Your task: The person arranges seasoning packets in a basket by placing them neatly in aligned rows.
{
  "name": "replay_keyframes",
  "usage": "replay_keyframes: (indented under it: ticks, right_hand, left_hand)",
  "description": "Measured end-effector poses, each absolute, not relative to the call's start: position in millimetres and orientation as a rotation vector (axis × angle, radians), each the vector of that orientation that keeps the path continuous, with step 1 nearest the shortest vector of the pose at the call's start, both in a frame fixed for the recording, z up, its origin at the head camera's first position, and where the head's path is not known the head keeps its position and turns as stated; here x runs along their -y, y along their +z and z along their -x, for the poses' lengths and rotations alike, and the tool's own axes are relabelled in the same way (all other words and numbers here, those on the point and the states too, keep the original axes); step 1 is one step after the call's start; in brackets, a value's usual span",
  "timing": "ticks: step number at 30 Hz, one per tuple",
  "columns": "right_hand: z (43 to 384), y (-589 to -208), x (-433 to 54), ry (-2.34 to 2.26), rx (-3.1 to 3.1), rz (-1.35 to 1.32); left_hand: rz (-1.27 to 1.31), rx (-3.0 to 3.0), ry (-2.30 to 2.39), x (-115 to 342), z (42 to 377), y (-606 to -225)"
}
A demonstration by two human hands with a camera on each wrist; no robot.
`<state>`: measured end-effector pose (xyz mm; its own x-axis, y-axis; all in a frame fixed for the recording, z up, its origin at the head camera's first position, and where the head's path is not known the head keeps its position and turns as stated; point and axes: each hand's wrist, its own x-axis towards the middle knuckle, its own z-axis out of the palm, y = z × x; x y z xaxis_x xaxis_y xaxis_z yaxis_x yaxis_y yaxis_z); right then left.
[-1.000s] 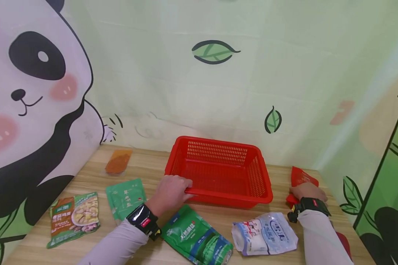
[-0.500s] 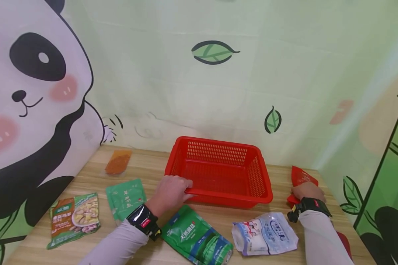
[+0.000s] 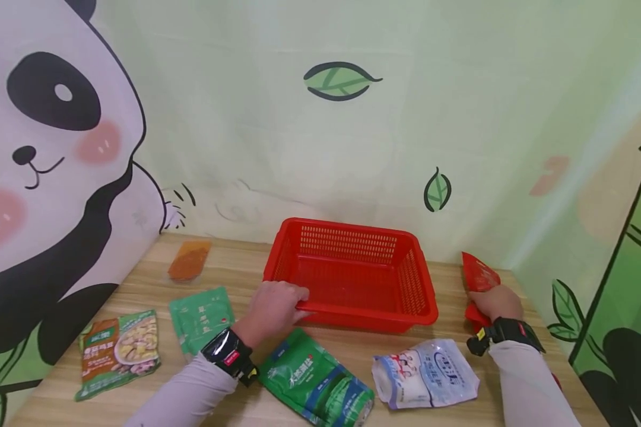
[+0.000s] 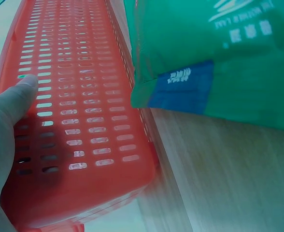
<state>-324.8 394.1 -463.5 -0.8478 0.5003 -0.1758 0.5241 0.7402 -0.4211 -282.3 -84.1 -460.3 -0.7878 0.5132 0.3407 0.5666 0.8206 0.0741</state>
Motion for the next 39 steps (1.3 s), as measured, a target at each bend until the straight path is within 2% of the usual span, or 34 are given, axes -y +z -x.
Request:
replay_keyframes:
  ticks: [23, 39]
  right_hand:
    - [280.6, -392.7, -313.0, -0.967, -2.955, -0.413]
    - [261.1, -380.3, -258.6, -0.991, -3.000, -0.160]
  left_hand:
    - [0.786, 2.697, -0.247, 85.7, 280.7, -462.5]
    - [0.767, 2.703, -0.263, 84.3, 278.5, -459.3]
